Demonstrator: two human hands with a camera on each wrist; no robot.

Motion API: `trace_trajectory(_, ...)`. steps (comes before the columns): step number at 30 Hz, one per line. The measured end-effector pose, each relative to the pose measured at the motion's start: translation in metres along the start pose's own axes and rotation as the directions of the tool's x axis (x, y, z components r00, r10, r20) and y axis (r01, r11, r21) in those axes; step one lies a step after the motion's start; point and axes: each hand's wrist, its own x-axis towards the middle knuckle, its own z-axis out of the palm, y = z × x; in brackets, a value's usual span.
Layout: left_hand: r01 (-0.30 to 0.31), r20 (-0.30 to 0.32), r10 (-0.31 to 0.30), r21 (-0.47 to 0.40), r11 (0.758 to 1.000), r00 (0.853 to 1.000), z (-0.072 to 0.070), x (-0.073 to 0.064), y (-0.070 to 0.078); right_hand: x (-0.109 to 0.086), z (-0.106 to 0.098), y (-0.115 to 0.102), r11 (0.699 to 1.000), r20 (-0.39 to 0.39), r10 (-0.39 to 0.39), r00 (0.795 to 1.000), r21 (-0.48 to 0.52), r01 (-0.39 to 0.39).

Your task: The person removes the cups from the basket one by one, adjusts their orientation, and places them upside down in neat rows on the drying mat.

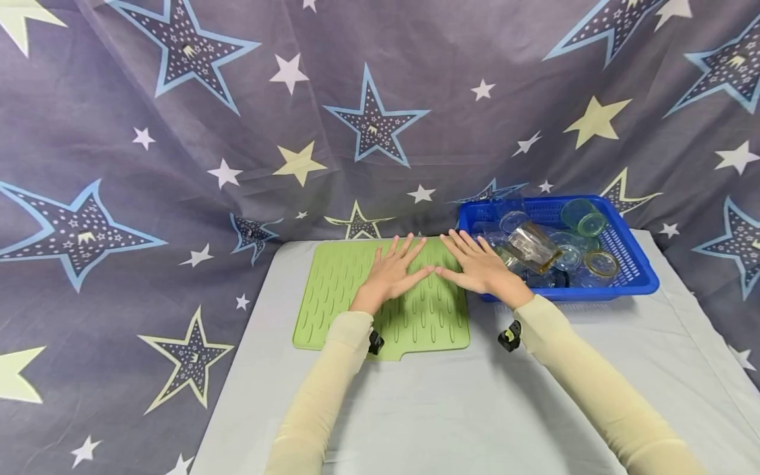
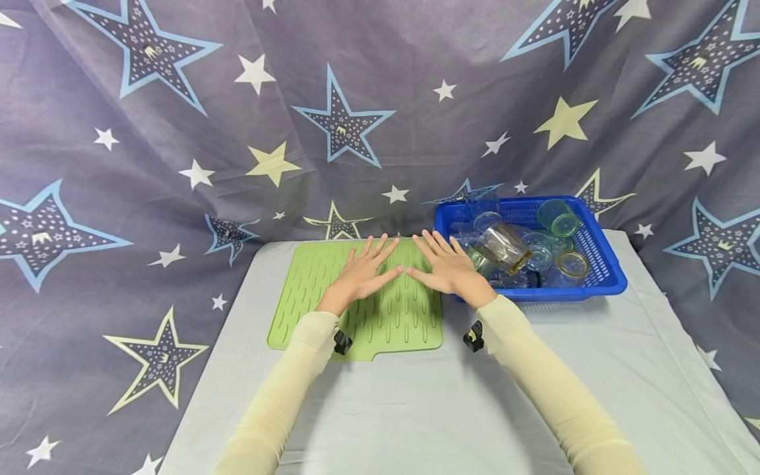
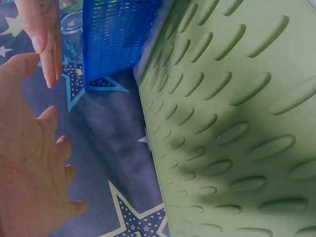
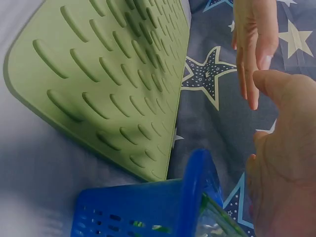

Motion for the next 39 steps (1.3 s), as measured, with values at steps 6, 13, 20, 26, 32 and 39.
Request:
trace_trajectory(6, -0.005, -0.016, 0.005, 0.012, 1.000, 1.000, 0.005, -0.001, -0.001, -0.001, -0.010, 0.003, 1.000, 0.000, 0.000, 1.000, 0.021, 0.000)
trace_trajectory(13, -0.018, -0.055, 0.017, -0.023, 1.000, 0.998, 0.009, -0.002, -0.002, -0.008, -0.042, 0.014, 0.999, -0.008, -0.005, 1.000, 0.037, 0.006)
trace_trajectory(20, -0.032, -0.071, 0.031, -0.024, 0.999, 0.997, 0.010, -0.005, -0.003, -0.021, -0.078, 0.039, 0.993, -0.050, 0.010, 0.999, 0.119, -0.004)
trace_trajectory(26, -0.048, -0.086, 0.043, -0.049, 0.998, 0.995, 0.011, -0.006, -0.004, -0.034, -0.093, 0.059, 0.988, -0.064, 0.060, 0.996, 0.144, -0.051)
trace_trajectory(32, -0.044, -0.096, 0.039, -0.050, 0.998, 0.995, 0.012, -0.008, -0.006, -0.045, -0.092, 0.077, 0.985, -0.043, 0.116, 0.992, 0.132, -0.110)
trace_trajectory(39, -0.046, -0.103, 0.041, -0.045, 0.998, 0.994, 0.014, -0.009, -0.007, -0.052, -0.085, 0.096, 0.975, -0.019, 0.188, 0.982, 0.126, -0.185)
